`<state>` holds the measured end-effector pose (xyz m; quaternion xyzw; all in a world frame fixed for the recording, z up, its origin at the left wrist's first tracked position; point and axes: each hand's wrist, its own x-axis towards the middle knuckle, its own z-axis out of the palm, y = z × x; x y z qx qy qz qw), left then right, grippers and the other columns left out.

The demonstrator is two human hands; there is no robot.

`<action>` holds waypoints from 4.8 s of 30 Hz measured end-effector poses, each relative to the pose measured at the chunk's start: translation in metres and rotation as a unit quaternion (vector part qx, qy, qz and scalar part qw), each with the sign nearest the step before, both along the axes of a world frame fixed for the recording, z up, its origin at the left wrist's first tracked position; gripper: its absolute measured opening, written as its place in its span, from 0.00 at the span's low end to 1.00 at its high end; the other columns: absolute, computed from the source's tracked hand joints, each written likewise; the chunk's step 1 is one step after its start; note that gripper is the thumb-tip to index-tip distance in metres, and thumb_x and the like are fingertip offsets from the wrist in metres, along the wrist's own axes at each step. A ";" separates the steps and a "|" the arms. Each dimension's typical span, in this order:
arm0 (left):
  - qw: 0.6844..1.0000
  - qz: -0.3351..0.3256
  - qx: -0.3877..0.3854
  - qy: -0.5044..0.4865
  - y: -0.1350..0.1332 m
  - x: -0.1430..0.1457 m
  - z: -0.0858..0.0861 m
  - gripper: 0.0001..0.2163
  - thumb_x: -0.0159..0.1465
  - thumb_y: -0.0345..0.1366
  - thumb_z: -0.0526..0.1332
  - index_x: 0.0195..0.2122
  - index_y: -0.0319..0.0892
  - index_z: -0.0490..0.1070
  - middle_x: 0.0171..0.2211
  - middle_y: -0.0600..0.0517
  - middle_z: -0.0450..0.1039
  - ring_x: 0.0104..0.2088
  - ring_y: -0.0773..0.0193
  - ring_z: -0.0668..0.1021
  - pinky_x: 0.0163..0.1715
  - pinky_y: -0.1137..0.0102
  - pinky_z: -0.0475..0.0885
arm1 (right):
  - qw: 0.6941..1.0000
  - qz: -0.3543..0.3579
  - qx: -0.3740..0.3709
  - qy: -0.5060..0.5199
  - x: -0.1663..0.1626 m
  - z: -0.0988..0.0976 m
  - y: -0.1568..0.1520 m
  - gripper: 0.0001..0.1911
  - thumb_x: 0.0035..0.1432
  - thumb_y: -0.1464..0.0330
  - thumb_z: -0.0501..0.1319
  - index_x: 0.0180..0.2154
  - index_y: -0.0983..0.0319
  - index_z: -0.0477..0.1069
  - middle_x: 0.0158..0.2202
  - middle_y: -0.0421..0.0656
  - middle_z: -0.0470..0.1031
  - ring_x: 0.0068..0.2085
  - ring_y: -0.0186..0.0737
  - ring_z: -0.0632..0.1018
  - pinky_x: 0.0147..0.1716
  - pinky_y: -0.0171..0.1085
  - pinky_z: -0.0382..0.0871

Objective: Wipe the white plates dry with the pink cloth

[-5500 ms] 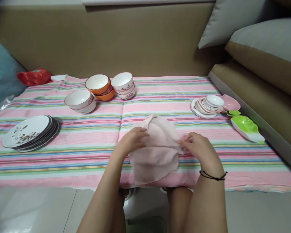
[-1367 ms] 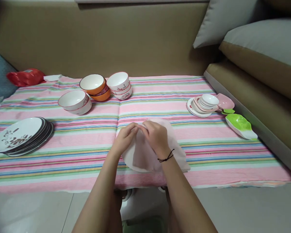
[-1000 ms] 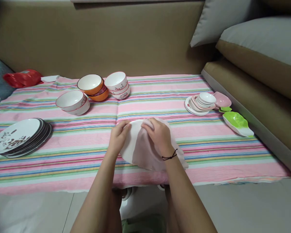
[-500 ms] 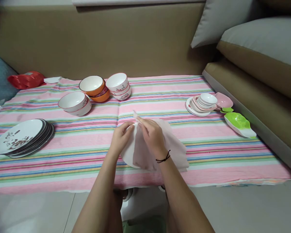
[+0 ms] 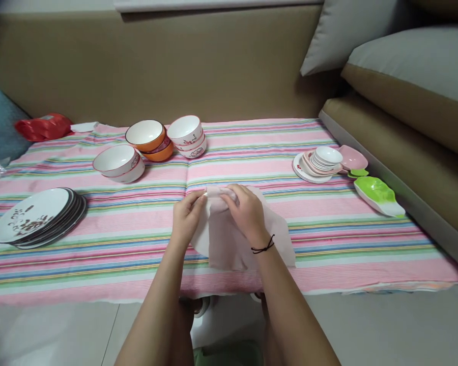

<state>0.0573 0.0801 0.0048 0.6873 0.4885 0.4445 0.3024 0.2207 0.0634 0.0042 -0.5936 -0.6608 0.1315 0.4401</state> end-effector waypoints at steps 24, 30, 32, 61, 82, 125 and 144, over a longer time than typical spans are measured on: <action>0.997 -0.015 0.064 0.037 -0.007 0.007 0.005 0.07 0.64 0.35 0.56 0.39 0.45 0.73 0.36 0.54 0.78 0.37 0.64 0.78 0.39 0.73 0.69 | 0.999 -0.044 0.027 0.017 -0.004 0.007 -0.002 0.16 0.61 0.59 0.56 0.25 0.60 0.67 0.25 0.38 0.70 0.29 0.35 0.70 0.30 0.34 0.60; 0.998 -0.028 0.050 0.022 -0.007 0.009 0.003 0.07 0.63 0.35 0.57 0.36 0.45 0.74 0.35 0.54 0.78 0.36 0.64 0.78 0.37 0.73 0.69 | 0.993 -0.112 -0.013 0.045 0.005 0.005 -0.005 0.26 0.63 0.56 0.50 0.16 0.61 0.52 0.15 0.34 0.48 0.20 0.30 0.54 0.22 0.35 0.47; 0.999 -0.008 0.042 0.008 -0.006 0.007 0.002 0.07 0.63 0.36 0.57 0.36 0.45 0.74 0.35 0.54 0.78 0.37 0.64 0.78 0.38 0.73 0.70 | 0.995 -0.084 -0.026 0.037 0.005 0.004 -0.006 0.22 0.64 0.58 0.49 0.20 0.60 0.59 0.17 0.36 0.58 0.22 0.32 0.60 0.24 0.34 0.52; 0.988 0.129 -0.032 -0.083 0.005 -0.014 0.000 0.08 0.57 0.37 0.61 0.35 0.42 0.76 0.35 0.52 0.79 0.38 0.59 0.78 0.39 0.68 0.71 | 0.979 -0.057 -0.180 0.072 0.019 -0.014 0.000 0.15 0.53 0.61 0.59 0.21 0.60 0.57 0.20 0.34 0.57 0.24 0.32 0.60 0.25 0.34 0.52; 0.991 0.038 -0.094 -0.088 0.005 -0.008 -0.003 0.08 0.55 0.33 0.62 0.35 0.41 0.77 0.36 0.49 0.79 0.39 0.58 0.78 0.41 0.66 0.72 | 0.992 -0.016 -0.094 0.078 0.002 -0.008 0.003 0.10 0.56 0.62 0.57 0.36 0.59 0.71 0.37 0.41 0.76 0.39 0.42 0.75 0.40 0.39 0.65; 0.998 0.058 0.004 -0.022 0.004 0.001 -0.003 0.14 0.58 0.28 0.51 0.35 0.43 0.76 0.34 0.54 0.79 0.36 0.63 0.78 0.36 0.71 0.70 | 0.992 -0.071 -0.106 -0.004 0.005 -0.008 0.002 0.18 0.59 0.54 0.52 0.25 0.59 0.59 0.24 0.38 0.67 0.27 0.36 0.66 0.26 0.35 0.55; 0.994 0.055 0.078 0.057 -0.001 0.003 -0.002 0.10 0.58 0.28 0.55 0.38 0.42 0.73 0.36 0.52 0.78 0.35 0.63 0.78 0.37 0.72 0.69 | 0.993 -0.027 0.021 -0.116 -0.016 -0.004 0.003 0.11 0.62 0.60 0.54 0.39 0.60 0.66 0.36 0.44 0.71 0.39 0.44 0.70 0.39 0.39 0.60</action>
